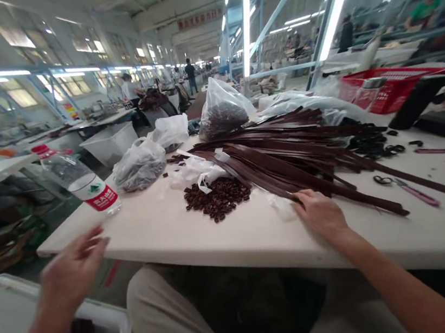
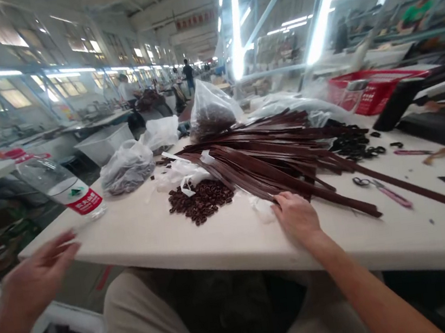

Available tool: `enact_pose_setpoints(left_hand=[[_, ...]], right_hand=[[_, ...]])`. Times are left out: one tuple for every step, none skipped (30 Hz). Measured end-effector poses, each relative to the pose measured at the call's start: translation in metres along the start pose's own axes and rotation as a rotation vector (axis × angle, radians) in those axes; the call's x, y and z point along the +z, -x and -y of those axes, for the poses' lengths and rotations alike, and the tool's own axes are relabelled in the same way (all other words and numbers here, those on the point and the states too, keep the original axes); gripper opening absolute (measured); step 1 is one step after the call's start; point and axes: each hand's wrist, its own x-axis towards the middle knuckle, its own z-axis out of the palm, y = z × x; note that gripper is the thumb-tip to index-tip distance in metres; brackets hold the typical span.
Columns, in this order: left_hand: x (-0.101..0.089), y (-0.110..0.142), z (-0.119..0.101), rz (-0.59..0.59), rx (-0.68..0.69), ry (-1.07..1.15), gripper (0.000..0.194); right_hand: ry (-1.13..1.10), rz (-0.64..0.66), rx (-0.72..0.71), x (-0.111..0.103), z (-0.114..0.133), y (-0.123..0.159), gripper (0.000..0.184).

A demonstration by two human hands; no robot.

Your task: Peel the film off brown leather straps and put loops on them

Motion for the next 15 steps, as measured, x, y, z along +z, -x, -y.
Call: enact_pose_setpoints(left_hand=[[0.016, 0.003, -0.012, -0.028, 0.005, 0.036, 0.047], [0.032, 0.006, -0.026, 0.028, 0.039, 0.135, 0.050], [0.049, 0.011, -0.040, 0.114, 0.080, 0.244, 0.050], [0.066, 0.017, -0.054, 0.209, 0.116, 0.329, 0.048], [0.083, 0.023, -0.068, 0.276, 0.142, 0.403, 0.044], [0.098, 0.029, -0.081, 0.341, 0.164, 0.469, 0.040], [0.113, 0.036, -0.093, 0.405, 0.181, 0.526, 0.037], [0.127, 0.044, -0.104, 0.463, 0.192, 0.582, 0.036], [0.140, 0.051, -0.115, 0.520, 0.199, 0.636, 0.035], [0.152, 0.059, -0.126, 0.583, 0.206, 0.683, 0.034], [0.164, 0.067, -0.137, 0.658, 0.211, 0.725, 0.034], [0.176, 0.074, -0.149, 0.741, 0.206, 0.768, 0.036], [0.187, 0.081, -0.160, 0.826, 0.183, 0.820, 0.039], [0.197, 0.086, -0.172, 0.901, 0.135, 0.886, 0.046], [0.207, 0.091, -0.184, 0.962, 0.063, 0.968, 0.054]], right_hand=[[0.010, 0.006, 0.022, 0.002, -0.004, -0.008, 0.030], [0.020, 0.017, 0.040, 0.002, -0.007, -0.014, 0.029], [0.024, 0.030, 0.055, 0.001, -0.011, -0.019, 0.027], [0.018, 0.043, 0.070, 0.000, -0.014, -0.024, 0.026], [0.006, 0.059, 0.085, -0.001, -0.017, -0.027, 0.025], [-0.011, 0.076, 0.101, -0.003, -0.020, -0.030, 0.022], [-0.034, 0.096, 0.118, -0.005, -0.023, -0.033, 0.020], [-0.057, 0.112, 0.136, -0.007, -0.026, -0.035, 0.018], [-0.079, 0.123, 0.153, -0.009, -0.028, -0.036, 0.018], [-0.094, 0.130, 0.166, -0.012, -0.029, -0.036, 0.019], [-0.121, 0.136, 0.171, -0.015, -0.028, -0.034, 0.022], [-0.175, 0.149, 0.167, -0.018, -0.026, -0.031, 0.027], [-0.263, 0.170, 0.159, -0.023, -0.022, -0.026, 0.032], [-0.380, 0.195, 0.149, -0.028, -0.015, -0.020, 0.036], [-0.513, 0.221, 0.139, -0.033, -0.007, -0.012, 0.039]])
